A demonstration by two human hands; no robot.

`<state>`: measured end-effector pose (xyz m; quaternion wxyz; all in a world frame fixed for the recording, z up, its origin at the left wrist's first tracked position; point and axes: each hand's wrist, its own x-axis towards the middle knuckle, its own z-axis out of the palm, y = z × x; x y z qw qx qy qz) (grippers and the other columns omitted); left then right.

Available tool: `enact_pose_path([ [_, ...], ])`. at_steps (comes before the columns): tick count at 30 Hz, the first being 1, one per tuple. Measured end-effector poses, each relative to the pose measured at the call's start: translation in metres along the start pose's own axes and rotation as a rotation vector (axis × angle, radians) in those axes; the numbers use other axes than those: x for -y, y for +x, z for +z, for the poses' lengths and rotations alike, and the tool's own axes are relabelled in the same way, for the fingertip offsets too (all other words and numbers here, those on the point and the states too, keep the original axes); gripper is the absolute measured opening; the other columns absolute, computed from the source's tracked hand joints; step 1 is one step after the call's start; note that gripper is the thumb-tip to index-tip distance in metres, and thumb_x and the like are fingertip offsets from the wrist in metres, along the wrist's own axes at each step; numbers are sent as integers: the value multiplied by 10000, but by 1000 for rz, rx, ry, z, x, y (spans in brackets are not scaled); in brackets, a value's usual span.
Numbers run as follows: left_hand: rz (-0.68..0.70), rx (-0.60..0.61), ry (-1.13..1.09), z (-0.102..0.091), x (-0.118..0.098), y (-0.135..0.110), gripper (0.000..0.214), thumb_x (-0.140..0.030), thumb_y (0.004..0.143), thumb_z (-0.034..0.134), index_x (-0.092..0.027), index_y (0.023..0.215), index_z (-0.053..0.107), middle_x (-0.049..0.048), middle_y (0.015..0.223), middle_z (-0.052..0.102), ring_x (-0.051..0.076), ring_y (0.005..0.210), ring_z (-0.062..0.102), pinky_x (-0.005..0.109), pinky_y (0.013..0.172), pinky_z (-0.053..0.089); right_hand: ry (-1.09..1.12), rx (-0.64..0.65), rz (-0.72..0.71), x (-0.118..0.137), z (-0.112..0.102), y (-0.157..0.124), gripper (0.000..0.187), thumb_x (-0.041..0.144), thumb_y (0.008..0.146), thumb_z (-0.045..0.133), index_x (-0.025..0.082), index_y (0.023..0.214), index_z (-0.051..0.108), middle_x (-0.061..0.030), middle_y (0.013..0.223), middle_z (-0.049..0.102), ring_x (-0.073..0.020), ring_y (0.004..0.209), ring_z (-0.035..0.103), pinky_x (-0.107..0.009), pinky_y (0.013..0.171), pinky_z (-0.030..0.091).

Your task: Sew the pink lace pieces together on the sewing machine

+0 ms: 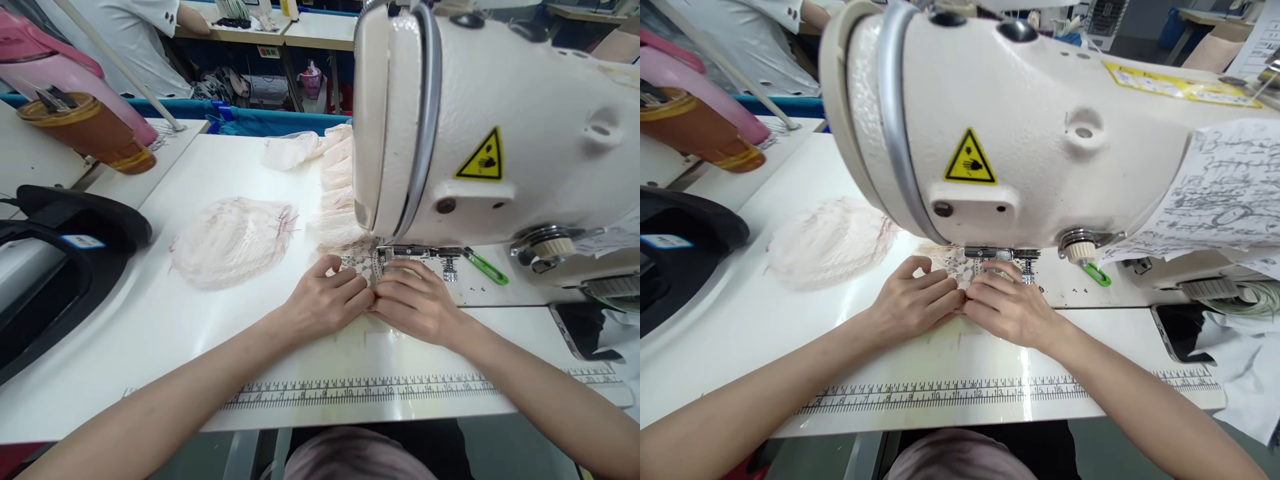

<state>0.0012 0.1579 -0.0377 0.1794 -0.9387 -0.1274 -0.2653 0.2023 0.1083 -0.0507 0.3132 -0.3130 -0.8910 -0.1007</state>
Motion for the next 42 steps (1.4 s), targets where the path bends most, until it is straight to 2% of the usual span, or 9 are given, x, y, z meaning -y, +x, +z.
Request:
enact_pose_path([
  [3,-11,32,-40,-1,0,-1,223,-238,933,480,-190,725,545,-21,675,607,138,647,550,322,689,411,6,15,-22,0,-2,1,106,107,859,596,201,830,632,42,839,692,-112,908,616,-316,987,474],
  [5,-41,100,-109,0,1,-1,188,-283,926,473,-155,906,610,57,957,693,206,926,619,368,836,442,8,26,-46,0,-4,1,101,102,856,598,189,856,648,33,857,709,-125,904,631,-301,920,511],
  [7,-77,198,-194,2,2,-2,348,-298,905,461,-88,1158,572,127,1258,607,261,1199,529,414,1023,381,-4,31,-54,0,-5,2,112,98,863,584,183,860,656,28,852,720,-131,890,642,-290,864,533],
  [9,-106,293,-261,4,4,-4,525,-314,880,451,-45,1332,453,147,1381,509,269,1300,449,434,1117,301,-16,29,-53,0,-5,2,118,93,864,574,177,848,656,28,829,723,-128,855,648,-285,837,542],
  [11,-127,360,-293,6,5,-5,605,-332,865,451,-42,1393,390,146,1407,478,268,1320,432,443,1141,275,-18,25,-52,0,-4,2,104,91,853,587,168,837,655,27,814,723,-128,819,649,-285,823,548],
  [14,-140,397,-297,7,7,-7,586,-332,863,448,-60,1381,428,129,1425,454,271,1329,421,454,1156,252,-17,26,-47,1,-2,3,90,96,847,597,163,833,654,26,805,722,-129,803,653,-281,810,551],
  [21,-135,381,-282,5,14,-6,523,-312,870,437,-83,1335,499,101,1390,491,272,1277,485,486,1138,271,-32,-14,-57,4,3,6,125,90,864,564,166,815,650,31,783,719,-113,764,653,-243,712,544],
  [29,-142,358,-279,6,14,-6,512,-321,879,422,-79,1321,517,102,1376,507,276,1267,496,488,1117,306,-34,-8,-49,3,4,4,128,79,861,563,163,829,655,27,788,715,-120,769,646,-255,742,538],
  [42,-185,367,-193,9,5,-5,544,-329,878,414,-69,1351,484,135,1370,513,298,1270,488,514,1092,319,-98,114,60,-1,3,-6,214,37,866,489,197,856,631,16,797,690,-114,823,611,-234,739,493],
])
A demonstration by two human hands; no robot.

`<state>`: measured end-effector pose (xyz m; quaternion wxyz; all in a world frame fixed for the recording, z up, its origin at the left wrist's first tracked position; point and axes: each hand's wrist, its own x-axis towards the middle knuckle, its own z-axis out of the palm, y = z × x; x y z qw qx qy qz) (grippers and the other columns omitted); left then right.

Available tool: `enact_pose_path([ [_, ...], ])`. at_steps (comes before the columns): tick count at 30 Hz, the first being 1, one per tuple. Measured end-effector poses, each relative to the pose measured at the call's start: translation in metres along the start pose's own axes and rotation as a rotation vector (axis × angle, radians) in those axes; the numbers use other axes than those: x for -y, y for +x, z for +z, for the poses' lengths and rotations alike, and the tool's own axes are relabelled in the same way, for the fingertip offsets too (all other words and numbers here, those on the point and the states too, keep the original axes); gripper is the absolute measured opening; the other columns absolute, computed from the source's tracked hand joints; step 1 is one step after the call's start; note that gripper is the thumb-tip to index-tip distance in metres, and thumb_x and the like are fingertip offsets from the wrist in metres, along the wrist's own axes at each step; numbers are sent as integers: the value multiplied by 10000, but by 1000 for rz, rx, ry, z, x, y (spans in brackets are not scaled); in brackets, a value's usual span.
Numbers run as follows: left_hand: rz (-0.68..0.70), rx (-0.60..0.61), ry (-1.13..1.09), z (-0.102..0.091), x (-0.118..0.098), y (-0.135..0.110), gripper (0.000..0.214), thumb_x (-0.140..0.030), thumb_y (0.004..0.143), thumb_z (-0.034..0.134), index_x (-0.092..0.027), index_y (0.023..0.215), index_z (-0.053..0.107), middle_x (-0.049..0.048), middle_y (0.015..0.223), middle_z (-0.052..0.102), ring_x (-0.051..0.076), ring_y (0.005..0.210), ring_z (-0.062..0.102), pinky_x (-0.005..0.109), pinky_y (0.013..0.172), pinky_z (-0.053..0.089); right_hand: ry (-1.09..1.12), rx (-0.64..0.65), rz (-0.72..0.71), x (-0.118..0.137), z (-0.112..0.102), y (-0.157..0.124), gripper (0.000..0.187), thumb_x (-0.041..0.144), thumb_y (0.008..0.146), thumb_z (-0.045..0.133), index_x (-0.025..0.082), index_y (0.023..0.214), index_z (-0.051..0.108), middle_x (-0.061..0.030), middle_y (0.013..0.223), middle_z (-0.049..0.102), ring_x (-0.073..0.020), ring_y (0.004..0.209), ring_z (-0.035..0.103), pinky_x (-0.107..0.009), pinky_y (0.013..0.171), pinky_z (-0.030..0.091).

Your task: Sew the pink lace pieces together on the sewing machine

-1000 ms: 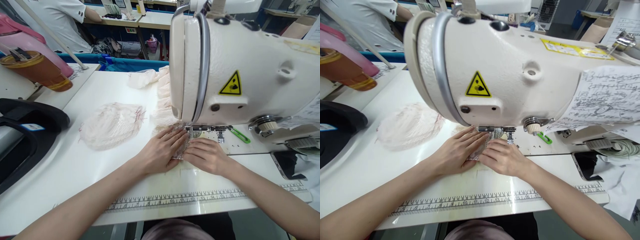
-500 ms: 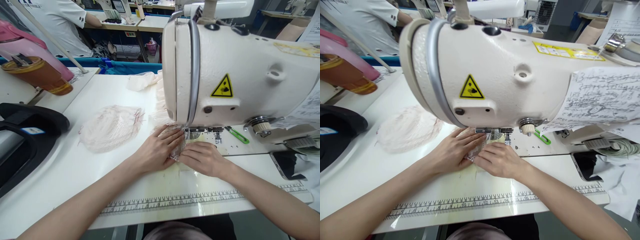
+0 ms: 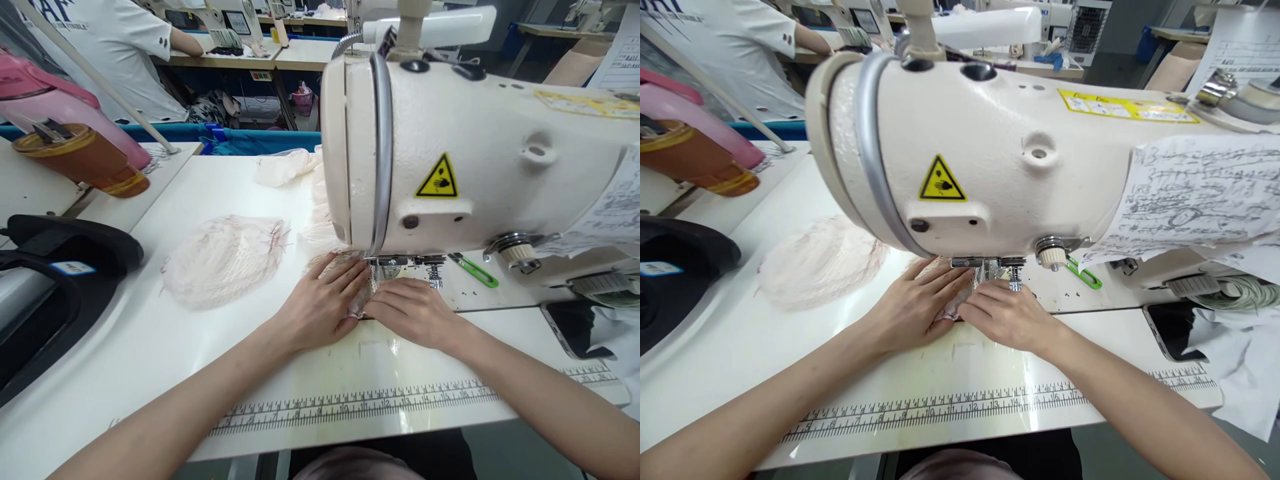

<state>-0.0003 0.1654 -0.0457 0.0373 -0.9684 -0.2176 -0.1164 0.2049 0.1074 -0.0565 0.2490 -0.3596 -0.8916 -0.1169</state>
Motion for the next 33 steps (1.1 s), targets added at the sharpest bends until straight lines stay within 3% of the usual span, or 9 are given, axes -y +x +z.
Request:
enact_pose_path([
  [11,-13,1,41,-1,-4,1,535,-330,879,402,-65,1332,507,140,1358,530,307,1293,459,500,1111,297,-2,46,64,-6,-6,-4,246,21,881,453,198,867,624,4,842,679,-120,911,603,-231,748,468],
  [24,-13,11,-5,-1,-5,1,532,-336,867,474,-95,1342,493,160,1355,530,337,1311,430,535,1112,300,-52,44,47,-17,-13,1,192,50,888,463,161,904,619,-12,782,667,-126,839,627,-253,761,501],
  [27,33,-42,9,-1,-5,1,475,-294,870,496,-99,1302,527,147,1350,538,320,1296,454,529,1120,312,-53,66,46,-17,-14,2,202,71,906,453,166,939,629,-15,808,681,-127,826,630,-258,759,512],
  [33,169,-211,38,-2,-7,1,248,-166,938,444,-113,1090,633,79,1180,669,198,1136,609,378,1070,439,46,74,87,-14,-10,-2,228,108,930,448,212,962,648,-12,883,700,-127,868,629,-282,790,515],
])
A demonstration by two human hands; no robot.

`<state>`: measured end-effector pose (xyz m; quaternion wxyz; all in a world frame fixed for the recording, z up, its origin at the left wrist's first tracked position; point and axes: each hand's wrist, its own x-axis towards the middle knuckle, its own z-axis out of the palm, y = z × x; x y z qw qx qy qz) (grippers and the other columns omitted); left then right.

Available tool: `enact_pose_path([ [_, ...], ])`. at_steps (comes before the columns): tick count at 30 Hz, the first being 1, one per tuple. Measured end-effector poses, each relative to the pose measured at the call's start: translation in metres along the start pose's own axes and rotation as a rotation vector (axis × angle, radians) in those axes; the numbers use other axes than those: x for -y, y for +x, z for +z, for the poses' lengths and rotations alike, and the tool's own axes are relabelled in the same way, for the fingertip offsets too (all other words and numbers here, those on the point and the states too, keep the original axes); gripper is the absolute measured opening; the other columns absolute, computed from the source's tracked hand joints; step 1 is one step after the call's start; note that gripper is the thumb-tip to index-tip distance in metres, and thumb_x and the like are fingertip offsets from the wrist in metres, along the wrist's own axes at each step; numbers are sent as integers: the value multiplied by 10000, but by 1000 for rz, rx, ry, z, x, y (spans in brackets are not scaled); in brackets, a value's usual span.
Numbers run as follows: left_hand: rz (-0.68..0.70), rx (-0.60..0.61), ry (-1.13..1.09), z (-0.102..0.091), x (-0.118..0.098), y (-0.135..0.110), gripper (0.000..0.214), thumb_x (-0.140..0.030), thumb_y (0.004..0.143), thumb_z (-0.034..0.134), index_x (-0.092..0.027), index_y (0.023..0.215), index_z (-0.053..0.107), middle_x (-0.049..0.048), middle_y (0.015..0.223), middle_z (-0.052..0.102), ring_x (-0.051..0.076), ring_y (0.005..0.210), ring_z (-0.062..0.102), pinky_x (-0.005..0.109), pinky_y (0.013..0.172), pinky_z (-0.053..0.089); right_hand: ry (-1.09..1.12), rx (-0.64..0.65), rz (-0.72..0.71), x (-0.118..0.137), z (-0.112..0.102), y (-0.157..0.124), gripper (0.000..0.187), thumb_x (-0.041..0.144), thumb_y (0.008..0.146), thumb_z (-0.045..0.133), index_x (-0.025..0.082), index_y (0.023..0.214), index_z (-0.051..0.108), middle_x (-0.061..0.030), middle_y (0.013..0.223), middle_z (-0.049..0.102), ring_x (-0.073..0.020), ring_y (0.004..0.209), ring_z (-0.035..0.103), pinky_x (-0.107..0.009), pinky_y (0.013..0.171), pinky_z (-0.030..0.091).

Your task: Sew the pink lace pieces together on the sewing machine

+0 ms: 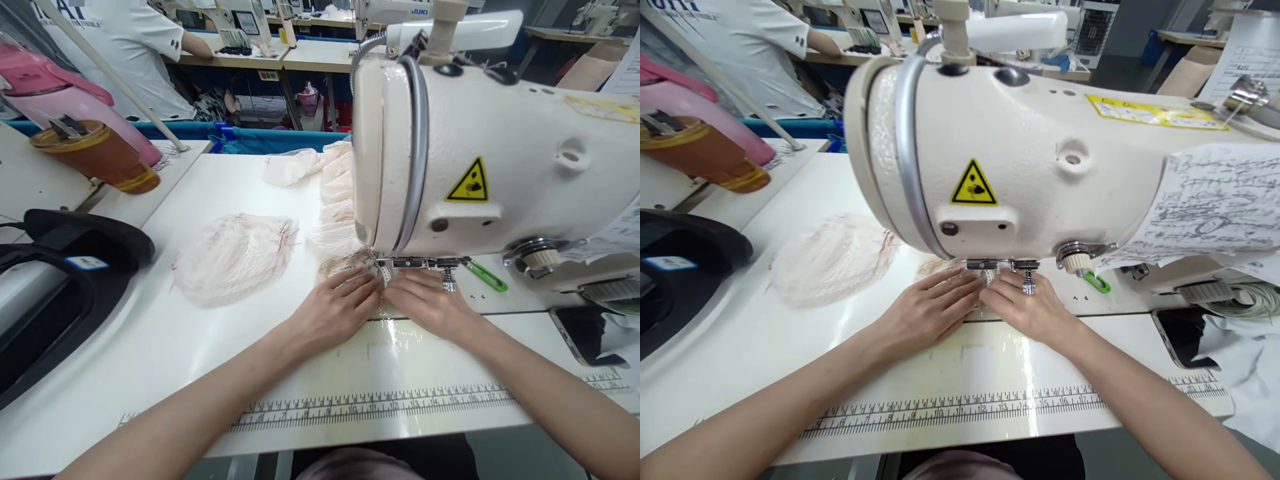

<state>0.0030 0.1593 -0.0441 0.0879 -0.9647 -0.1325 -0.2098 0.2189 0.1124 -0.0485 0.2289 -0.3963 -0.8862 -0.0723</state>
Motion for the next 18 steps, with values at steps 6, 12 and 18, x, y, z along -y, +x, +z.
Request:
enact_pose_path([
  [6,-66,10,-35,-1,4,1,254,-198,954,416,-103,1012,645,106,1125,690,191,1074,647,349,1011,499,-4,-36,-28,6,11,-4,216,96,917,486,222,965,655,-4,974,714,-136,990,611,-272,786,507],
  [12,-99,-14,-44,0,5,2,238,-183,943,424,-92,1001,637,118,1118,691,205,1045,661,364,986,521,-5,-40,14,7,14,-1,228,89,912,491,226,963,666,-8,978,716,-129,953,616,-251,761,502],
  [18,-135,-20,-17,1,6,4,248,-177,958,387,-104,951,623,111,1058,709,215,1014,673,362,903,565,9,-27,48,7,14,2,221,108,910,501,232,969,674,-3,940,712,-140,944,623,-275,780,509],
])
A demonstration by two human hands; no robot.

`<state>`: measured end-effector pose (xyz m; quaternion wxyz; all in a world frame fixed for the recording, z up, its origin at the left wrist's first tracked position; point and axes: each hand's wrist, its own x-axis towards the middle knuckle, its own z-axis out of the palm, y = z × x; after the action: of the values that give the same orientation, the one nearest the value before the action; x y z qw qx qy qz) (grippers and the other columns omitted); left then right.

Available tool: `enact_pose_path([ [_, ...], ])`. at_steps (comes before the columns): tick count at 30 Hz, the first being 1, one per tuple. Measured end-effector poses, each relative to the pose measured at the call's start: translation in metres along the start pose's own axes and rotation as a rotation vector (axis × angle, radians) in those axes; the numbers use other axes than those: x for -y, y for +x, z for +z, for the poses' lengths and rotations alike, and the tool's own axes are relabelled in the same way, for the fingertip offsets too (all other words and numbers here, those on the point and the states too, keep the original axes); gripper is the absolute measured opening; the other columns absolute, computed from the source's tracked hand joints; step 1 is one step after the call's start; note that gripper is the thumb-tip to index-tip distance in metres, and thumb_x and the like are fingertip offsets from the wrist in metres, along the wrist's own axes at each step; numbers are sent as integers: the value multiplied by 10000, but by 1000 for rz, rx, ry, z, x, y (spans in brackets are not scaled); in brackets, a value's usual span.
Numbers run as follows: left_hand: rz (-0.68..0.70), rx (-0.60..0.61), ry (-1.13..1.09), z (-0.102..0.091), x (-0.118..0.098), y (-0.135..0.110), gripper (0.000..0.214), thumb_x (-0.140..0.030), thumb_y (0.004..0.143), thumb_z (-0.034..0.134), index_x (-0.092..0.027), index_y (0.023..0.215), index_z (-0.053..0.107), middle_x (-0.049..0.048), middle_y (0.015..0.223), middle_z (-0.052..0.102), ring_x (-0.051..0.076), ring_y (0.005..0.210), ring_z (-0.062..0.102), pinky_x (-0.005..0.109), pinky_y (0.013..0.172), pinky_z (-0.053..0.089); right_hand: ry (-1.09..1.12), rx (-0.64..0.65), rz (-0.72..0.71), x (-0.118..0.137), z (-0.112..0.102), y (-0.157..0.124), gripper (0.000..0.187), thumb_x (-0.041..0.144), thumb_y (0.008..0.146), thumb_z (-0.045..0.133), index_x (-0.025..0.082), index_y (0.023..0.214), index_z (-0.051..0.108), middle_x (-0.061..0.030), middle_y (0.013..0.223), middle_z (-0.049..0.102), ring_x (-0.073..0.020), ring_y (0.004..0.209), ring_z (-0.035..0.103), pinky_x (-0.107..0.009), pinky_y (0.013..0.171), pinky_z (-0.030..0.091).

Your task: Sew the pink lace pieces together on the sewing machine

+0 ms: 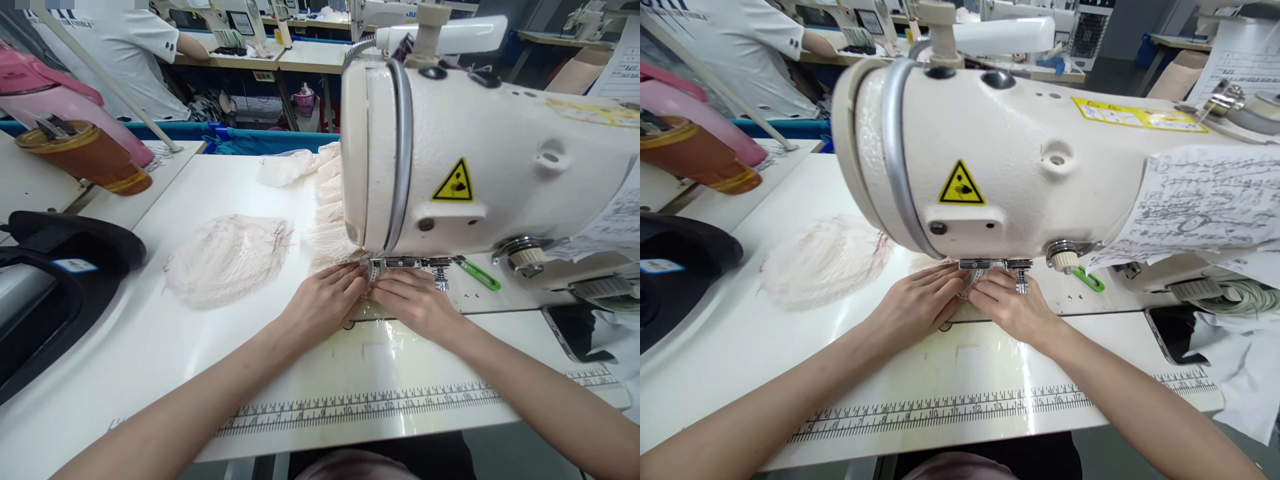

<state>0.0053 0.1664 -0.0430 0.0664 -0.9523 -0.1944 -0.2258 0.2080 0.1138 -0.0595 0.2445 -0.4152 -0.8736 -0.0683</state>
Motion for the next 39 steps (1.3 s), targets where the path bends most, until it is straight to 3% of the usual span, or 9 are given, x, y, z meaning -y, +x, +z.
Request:
enact_pose_path([
  [13,-59,21,53,4,-3,-2,241,-176,963,400,-69,1054,596,138,1087,688,230,1018,665,365,871,565,27,21,73,-7,0,2,222,109,915,485,218,951,675,-8,933,700,-124,854,627,-276,754,506],
  [25,-32,73,79,7,-2,-6,339,-188,966,391,-91,1219,596,148,1217,635,272,1140,605,423,938,536,110,-55,158,-18,9,-5,215,152,923,494,228,1024,668,-26,1035,702,-137,866,667,-306,767,572],
  [29,-13,76,71,9,-1,-6,351,-194,961,408,-94,1246,586,136,1263,608,277,1147,598,434,957,525,149,-52,243,-16,8,-2,205,182,936,481,180,946,685,-44,972,714,-147,804,678,-297,733,573],
  [39,-22,77,99,11,0,-6,354,-202,958,405,-96,1237,596,124,1265,609,284,1123,609,425,935,531,177,-2,318,-17,9,1,228,257,950,478,196,920,695,-17,855,717,-125,705,645,-265,621,508],
])
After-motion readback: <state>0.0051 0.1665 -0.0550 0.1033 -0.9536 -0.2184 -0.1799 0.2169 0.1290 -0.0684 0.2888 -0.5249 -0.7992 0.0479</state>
